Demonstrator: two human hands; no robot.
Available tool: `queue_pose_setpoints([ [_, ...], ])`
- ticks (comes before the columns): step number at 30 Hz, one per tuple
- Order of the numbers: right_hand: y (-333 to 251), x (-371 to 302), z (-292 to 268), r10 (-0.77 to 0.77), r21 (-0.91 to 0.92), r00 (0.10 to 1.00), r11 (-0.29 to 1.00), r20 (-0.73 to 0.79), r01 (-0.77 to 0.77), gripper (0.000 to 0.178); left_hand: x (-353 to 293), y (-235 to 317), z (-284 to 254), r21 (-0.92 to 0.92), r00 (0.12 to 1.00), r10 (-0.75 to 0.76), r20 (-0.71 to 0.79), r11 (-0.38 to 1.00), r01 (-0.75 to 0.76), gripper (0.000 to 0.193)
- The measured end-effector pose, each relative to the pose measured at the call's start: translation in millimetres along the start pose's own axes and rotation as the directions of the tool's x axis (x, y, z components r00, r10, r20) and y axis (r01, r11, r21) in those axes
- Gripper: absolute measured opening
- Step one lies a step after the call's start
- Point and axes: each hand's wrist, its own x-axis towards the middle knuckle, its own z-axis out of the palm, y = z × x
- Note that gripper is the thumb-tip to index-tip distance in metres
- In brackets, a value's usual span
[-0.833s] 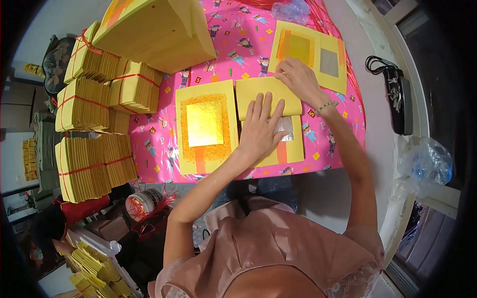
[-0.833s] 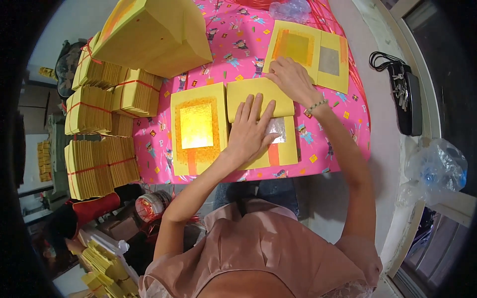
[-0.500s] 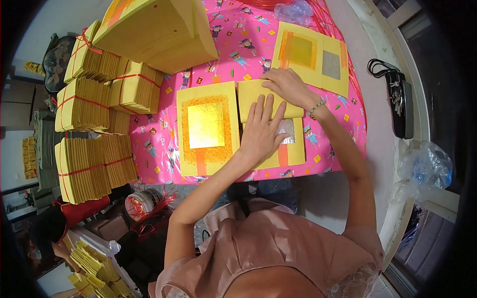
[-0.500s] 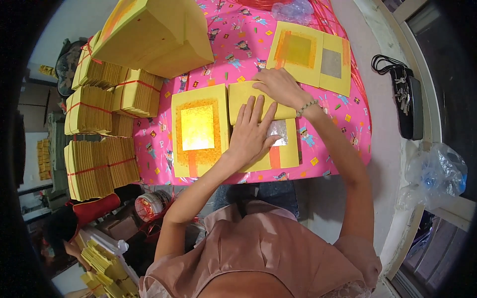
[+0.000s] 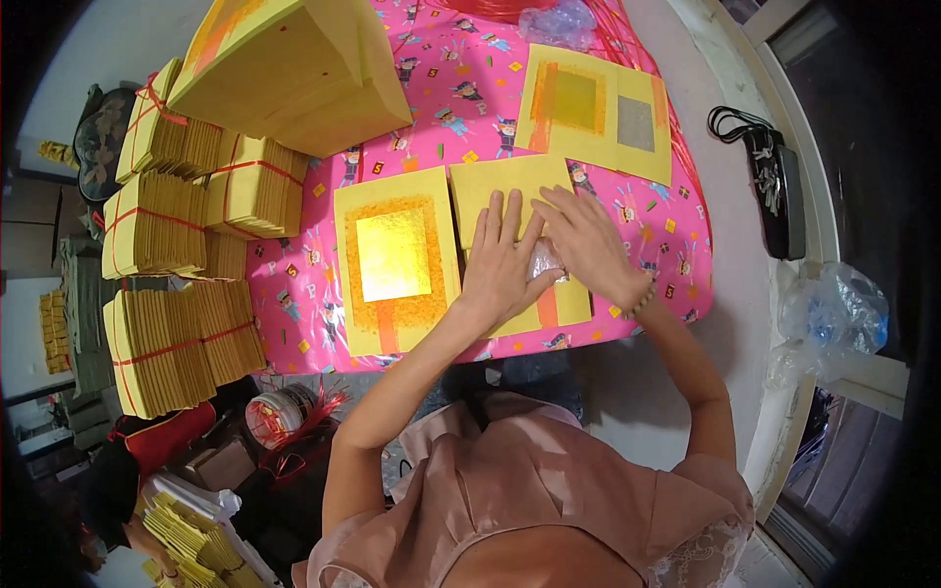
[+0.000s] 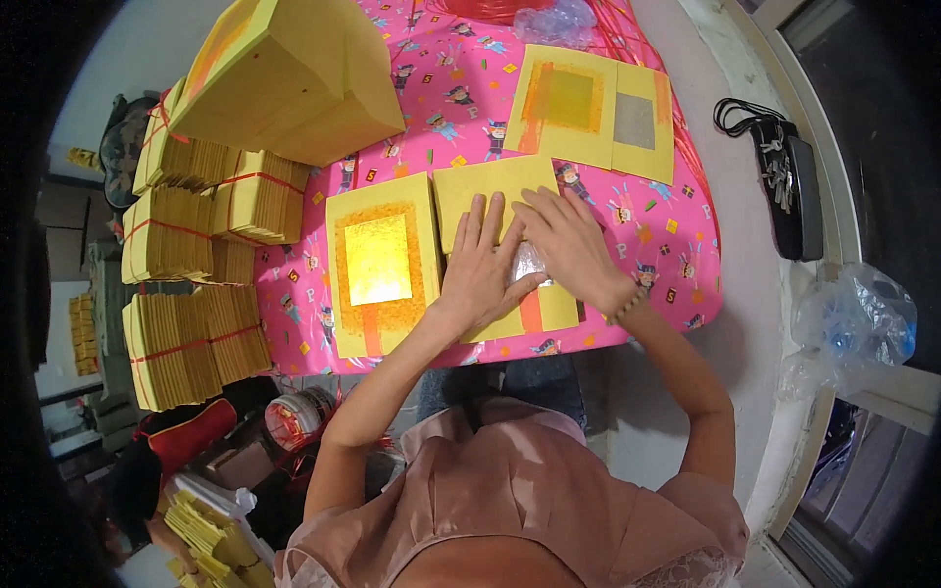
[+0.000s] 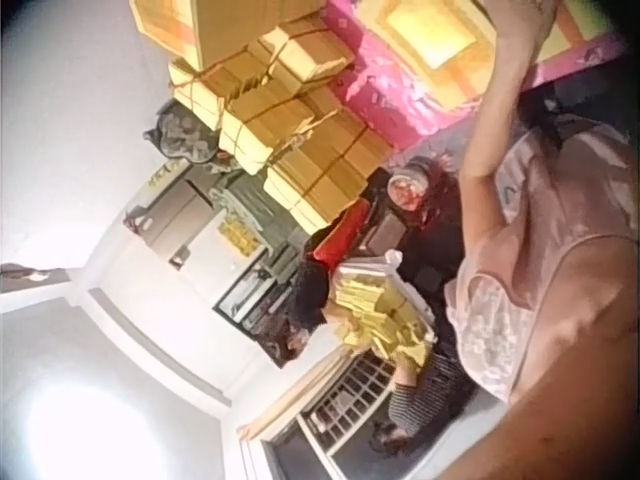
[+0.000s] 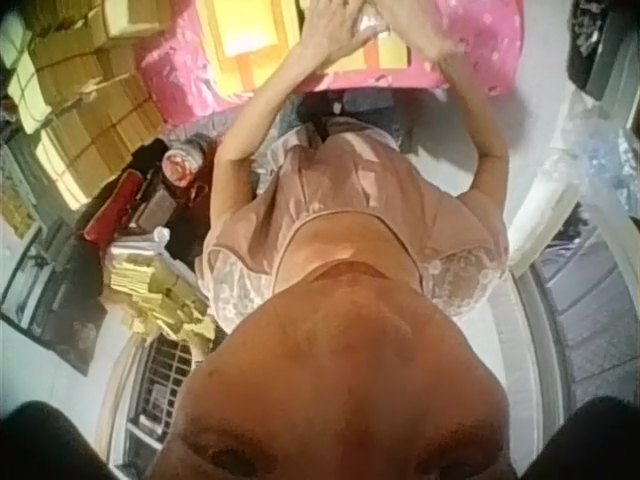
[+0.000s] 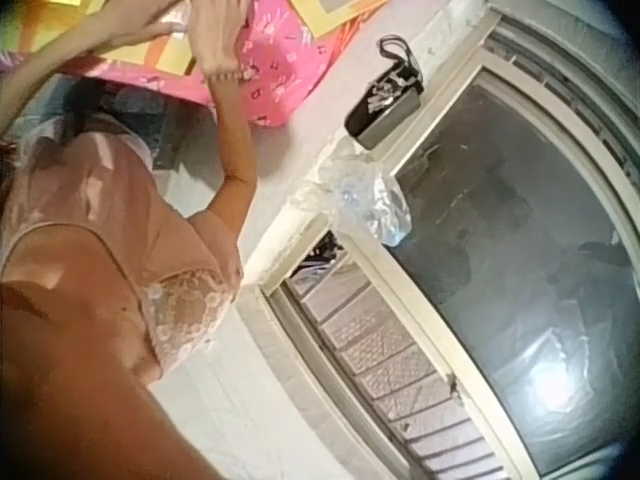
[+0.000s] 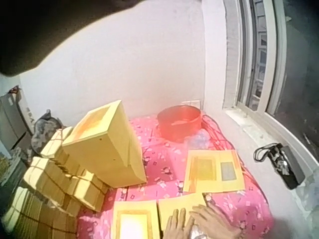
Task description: Bundling stacks of yellow paper and applying metallic foil sheets.
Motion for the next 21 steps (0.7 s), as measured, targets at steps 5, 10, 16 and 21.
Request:
queue_pose_setpoints([
  [5,-7,-24,6,0.057,-0.009,0.992,0.998,0.112,-0.056,0.053,-1,-2,6,0.032,1.000,0.011,-0.018,0.999,-0.010,0.089],
  [10,-8,-31,0,0.058,-0.037,0.977,0.998,0.204,-0.051,0.060,-1,-2,6,0.033,1.000,0.014,-0.003,0.999,-0.013,0.097],
  [16,-1,-41,7,0.044,0.027,0.962,0.998,0.270,-0.053,0.063,0,-2,5,0.035,0.999,0.031,0.034,0.999,-0.032,0.107],
  [21,-1,-43,9,0.024,0.068,0.965,0.997,0.263,-0.043,0.060,-2,-4,0,0.043,0.999,0.035,0.032,0.998,-0.036,0.114],
])
